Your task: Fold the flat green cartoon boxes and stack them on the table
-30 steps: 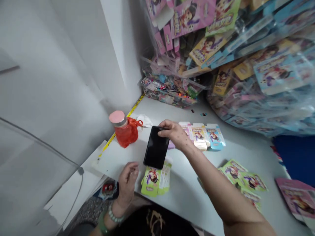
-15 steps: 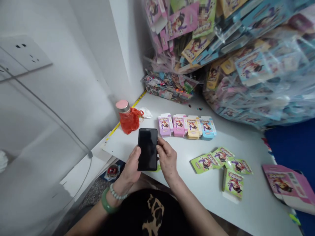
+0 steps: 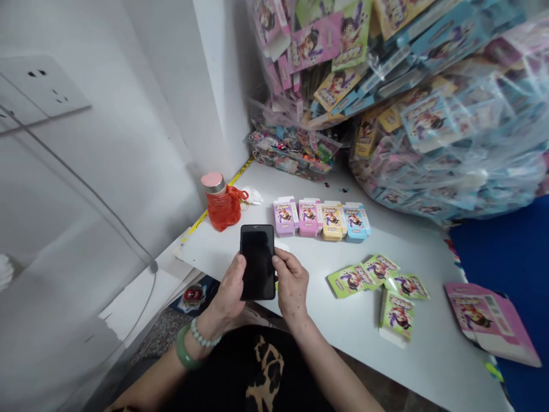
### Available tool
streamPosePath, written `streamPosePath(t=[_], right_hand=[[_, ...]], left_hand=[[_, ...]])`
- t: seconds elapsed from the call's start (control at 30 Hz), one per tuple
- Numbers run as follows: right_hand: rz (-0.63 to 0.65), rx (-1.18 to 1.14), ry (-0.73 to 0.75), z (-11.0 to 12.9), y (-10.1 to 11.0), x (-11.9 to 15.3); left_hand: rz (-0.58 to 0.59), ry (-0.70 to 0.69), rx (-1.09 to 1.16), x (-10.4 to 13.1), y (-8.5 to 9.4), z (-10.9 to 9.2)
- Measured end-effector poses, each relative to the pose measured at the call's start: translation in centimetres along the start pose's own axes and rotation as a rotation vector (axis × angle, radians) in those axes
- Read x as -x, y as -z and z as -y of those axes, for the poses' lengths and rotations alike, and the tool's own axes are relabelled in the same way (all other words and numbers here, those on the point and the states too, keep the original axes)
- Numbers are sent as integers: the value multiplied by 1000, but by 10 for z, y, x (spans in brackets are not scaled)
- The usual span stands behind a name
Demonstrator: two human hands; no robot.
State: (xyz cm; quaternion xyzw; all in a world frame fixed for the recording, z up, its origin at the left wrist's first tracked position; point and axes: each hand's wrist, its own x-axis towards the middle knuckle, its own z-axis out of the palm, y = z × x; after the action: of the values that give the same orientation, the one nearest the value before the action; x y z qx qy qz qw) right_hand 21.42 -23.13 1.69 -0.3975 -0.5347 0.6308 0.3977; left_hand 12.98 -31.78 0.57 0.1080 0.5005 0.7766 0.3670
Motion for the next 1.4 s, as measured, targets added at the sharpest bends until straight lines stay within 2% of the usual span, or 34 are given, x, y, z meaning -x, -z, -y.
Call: streamPosePath(t=[0.1,0.2,0.4,0.47,0.57,0.63,1.0,1.23,1.4], right_hand=[[39,-38,25,-6,1,-2],[60,-63,34,-13,1,-3],[78,-96,26,-14,2,0],[77,-131,14,-11,2,2],[62,-155,10,-7,2,5],[49,-149,12,-6,1,5],[37,-135,11,-9,0,4],[39,-124,-9,-12,-3,1],[47,-148,-33,-20,-5,1]], left_hand=[[25,24,-10,-2,0,-9],[-25,23,-35,-5,3,-9],[-123,123,-17,-6,10,-1],[-96,115,-17,-5,9,-2],[41,67,19,-3,6,-8],[86,52,53,-2,3,-12],[9,98,90,-1,2,-14],[41,131,150,-2,2,-11],[10,117,146,-5,8,-6]])
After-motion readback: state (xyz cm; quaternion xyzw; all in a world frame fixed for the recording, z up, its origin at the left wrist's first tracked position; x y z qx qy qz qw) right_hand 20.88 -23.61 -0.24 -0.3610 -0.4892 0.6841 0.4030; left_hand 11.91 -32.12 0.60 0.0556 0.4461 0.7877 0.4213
